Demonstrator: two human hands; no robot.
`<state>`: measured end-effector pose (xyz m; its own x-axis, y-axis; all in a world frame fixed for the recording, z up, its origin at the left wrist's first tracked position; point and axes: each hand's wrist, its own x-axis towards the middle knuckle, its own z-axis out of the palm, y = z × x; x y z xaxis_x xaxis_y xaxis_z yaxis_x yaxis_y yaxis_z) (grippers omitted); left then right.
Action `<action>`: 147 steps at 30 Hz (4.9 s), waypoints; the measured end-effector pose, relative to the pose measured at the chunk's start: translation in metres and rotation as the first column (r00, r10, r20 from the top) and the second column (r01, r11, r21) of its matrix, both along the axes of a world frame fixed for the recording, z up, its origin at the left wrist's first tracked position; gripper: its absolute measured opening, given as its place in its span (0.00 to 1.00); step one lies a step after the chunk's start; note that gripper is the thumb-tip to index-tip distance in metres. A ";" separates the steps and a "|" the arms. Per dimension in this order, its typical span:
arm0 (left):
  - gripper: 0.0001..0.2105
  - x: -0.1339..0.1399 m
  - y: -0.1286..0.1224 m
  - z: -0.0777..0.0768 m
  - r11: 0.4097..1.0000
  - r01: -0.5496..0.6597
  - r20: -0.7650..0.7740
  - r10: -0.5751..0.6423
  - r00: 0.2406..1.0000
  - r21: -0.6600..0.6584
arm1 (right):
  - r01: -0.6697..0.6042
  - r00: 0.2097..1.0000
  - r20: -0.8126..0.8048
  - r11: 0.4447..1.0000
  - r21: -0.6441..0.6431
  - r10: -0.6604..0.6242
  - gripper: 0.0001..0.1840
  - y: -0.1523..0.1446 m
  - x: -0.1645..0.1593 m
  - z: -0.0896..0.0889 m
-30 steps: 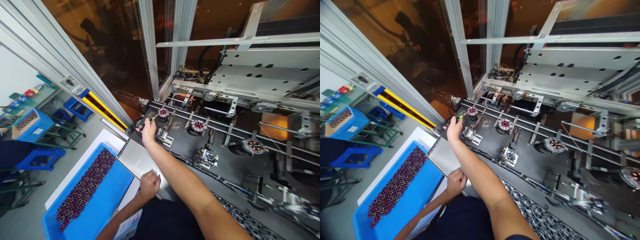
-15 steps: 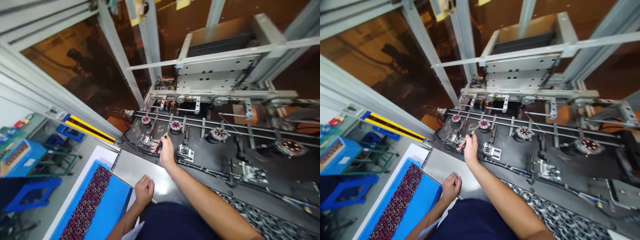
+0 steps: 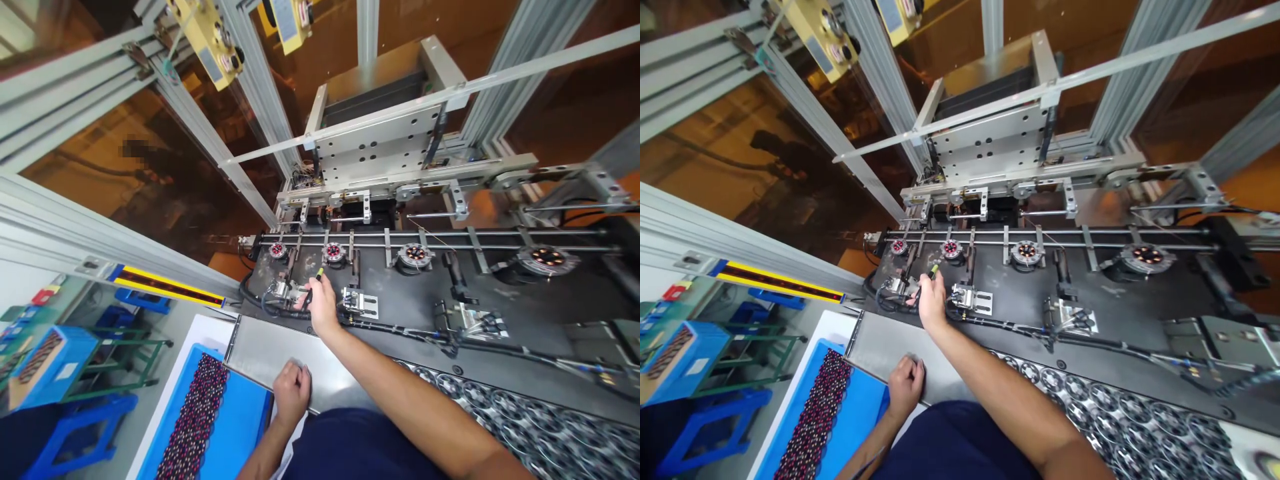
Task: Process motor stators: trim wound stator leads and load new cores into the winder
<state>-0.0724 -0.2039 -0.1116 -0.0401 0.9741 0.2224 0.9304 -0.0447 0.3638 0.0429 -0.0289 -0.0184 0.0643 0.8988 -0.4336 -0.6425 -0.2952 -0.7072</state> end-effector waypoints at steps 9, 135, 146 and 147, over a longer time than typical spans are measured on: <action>0.15 0.001 -0.001 0.003 1.000 -0.005 0.024 0.005 1.000 0.009 | -0.317 0.944 -0.017 0.922 0.221 0.329 0.24 -0.073 0.036 0.067; 0.18 -0.073 0.323 0.116 0.846 0.348 -0.334 -0.491 0.805 -0.404 | -0.953 -0.211 0.944 0.269 -0.141 -0.254 0.13 0.130 0.140 -0.005; 0.18 -0.068 0.339 0.135 0.782 0.339 -0.324 -0.550 0.770 -0.523 | -0.929 -0.106 0.994 0.358 -0.096 -0.008 0.09 0.134 0.130 0.032; 0.17 -0.068 0.339 0.136 0.779 0.332 -0.318 -0.547 0.775 -0.532 | -0.926 -0.082 0.997 0.368 -0.082 0.017 0.10 0.130 0.129 0.041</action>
